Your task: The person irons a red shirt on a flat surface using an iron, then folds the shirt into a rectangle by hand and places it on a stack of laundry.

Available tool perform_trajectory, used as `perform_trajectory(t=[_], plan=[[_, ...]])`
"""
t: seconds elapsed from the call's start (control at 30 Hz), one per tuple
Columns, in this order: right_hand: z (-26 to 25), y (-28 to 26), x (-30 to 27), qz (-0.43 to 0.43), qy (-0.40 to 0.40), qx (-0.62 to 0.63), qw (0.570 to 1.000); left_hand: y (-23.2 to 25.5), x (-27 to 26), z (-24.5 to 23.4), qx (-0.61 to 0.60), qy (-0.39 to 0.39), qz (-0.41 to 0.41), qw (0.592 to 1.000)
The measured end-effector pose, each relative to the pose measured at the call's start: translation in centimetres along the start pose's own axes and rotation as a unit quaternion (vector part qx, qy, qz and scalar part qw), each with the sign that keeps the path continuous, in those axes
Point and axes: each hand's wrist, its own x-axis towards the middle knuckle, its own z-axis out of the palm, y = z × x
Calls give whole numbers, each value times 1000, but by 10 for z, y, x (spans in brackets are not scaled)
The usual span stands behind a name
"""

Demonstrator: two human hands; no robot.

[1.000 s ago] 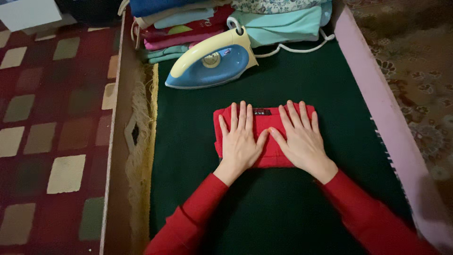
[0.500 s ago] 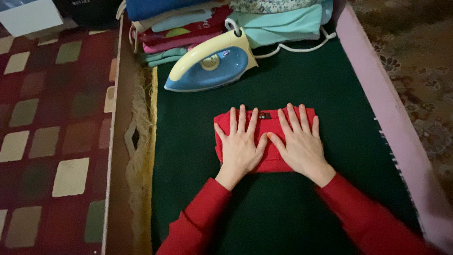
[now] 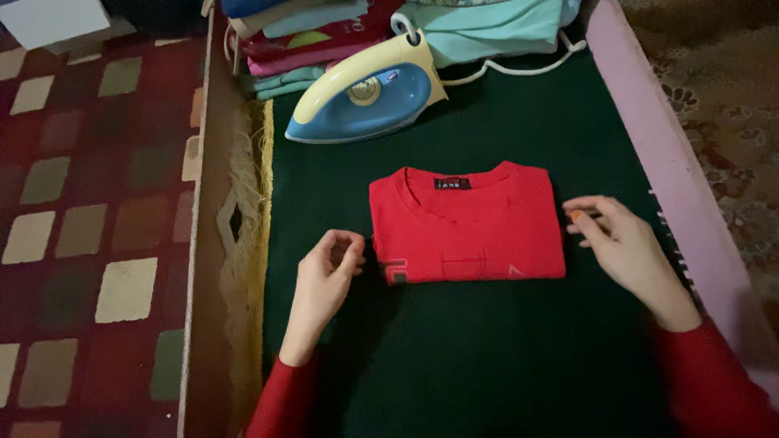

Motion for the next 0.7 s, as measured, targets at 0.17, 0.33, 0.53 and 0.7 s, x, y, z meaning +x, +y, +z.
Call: perform_trajectory(t=[0.17, 0.33, 0.53, 0.7], plan=[[8, 13, 8, 89, -50, 98, 990, -10, 6, 8, -38, -81, -135, 987], [15, 5, 10, 157, -51, 13, 986, -6, 8, 15, -55, -65, -88, 992], [17, -9, 6, 114, -45, 25, 992, 4, 12, 15, 33, -90, -85, 992], [11, -11, 4, 10, -46, 106, 993, 1, 13, 21, 25, -57, -17, 998]])
